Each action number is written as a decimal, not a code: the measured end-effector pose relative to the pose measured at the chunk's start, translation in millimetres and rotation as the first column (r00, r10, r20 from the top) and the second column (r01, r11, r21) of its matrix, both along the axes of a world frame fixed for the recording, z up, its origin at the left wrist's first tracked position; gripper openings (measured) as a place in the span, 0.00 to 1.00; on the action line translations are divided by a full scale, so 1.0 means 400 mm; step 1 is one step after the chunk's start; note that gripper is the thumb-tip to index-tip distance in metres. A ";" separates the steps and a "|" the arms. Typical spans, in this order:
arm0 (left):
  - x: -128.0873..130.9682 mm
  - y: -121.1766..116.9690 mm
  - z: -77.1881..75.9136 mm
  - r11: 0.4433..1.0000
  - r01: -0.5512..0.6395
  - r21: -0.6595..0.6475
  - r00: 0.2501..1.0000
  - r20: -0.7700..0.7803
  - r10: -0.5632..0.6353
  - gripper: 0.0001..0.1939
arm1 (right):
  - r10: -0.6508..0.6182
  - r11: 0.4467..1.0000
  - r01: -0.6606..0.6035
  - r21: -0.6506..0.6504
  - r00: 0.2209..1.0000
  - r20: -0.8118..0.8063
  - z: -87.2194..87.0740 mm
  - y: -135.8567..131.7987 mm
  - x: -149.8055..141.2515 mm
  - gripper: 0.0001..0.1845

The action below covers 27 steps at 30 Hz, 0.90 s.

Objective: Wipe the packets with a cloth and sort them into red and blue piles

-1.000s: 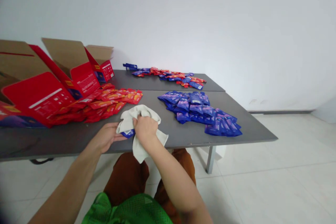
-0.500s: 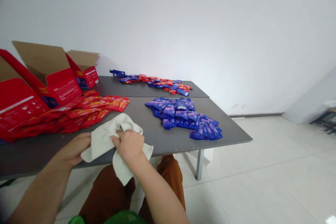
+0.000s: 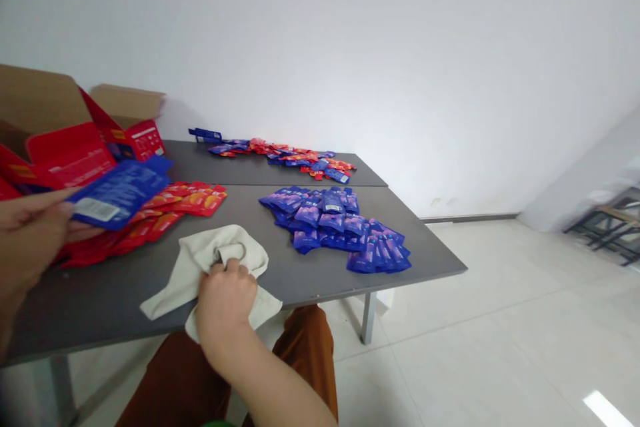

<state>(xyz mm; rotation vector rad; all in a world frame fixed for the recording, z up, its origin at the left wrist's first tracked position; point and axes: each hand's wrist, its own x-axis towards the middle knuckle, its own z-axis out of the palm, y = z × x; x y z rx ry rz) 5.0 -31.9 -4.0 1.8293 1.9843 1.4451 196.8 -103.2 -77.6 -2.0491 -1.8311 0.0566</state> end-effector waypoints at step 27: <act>0.614 0.180 -0.060 0.607 0.741 -0.287 0.048 -0.879 -0.474 0.17 | -0.044 0.998 0.048 0.049 0.996 -0.077 -0.046 -0.008 -0.007 0.06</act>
